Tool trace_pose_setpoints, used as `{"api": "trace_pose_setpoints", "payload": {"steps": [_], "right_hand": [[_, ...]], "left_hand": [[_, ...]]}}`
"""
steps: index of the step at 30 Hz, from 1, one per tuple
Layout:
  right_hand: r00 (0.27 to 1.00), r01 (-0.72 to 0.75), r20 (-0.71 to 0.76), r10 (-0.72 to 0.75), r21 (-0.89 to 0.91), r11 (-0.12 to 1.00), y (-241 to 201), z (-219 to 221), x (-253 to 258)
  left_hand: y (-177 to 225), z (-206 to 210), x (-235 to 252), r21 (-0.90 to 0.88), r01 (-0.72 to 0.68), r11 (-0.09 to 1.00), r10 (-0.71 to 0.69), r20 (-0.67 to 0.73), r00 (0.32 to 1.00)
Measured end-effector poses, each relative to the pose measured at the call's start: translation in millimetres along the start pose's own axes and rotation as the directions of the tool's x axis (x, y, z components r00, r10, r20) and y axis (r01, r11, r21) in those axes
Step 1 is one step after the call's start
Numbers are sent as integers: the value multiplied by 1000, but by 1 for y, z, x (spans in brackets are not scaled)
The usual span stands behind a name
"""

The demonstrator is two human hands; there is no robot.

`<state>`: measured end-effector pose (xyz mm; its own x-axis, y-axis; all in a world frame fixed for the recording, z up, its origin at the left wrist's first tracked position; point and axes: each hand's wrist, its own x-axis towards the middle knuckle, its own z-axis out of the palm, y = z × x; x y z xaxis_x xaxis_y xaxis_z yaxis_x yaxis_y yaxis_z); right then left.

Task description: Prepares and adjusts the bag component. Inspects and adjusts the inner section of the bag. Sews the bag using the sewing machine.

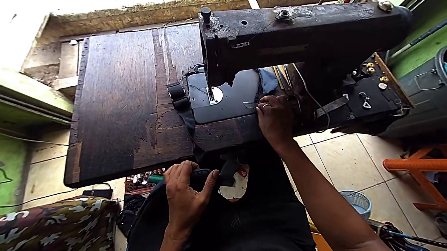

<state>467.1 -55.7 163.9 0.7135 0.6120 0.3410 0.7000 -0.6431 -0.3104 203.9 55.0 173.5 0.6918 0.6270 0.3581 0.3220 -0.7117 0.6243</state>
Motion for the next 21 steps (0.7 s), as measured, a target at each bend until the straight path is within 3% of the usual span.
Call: {"api": "trace_pose_setpoints", "payload": {"steps": [4, 9, 16, 21], "right_hand": [[997, 61, -47, -63, -38, 997, 2, 6, -29], [991, 115, -66, -113, 39, 993, 13, 2, -61], [982, 186, -12, -187, -39, 982, -8, 14, -45], [969, 247, -15, -247, 55, 967, -36, 22, -26]], "left_hand": [[-1, -4, -1, 5, 10, 1000, -10, 1, 1000], [-2, -4, -1, -1, 11, 1000, -11, -6, 1000], [-2, -1, -1, -3, 6, 1000, -6, 1, 1000], [0, -5, -2, 4, 11, 1000, -11, -6, 1000]]}}
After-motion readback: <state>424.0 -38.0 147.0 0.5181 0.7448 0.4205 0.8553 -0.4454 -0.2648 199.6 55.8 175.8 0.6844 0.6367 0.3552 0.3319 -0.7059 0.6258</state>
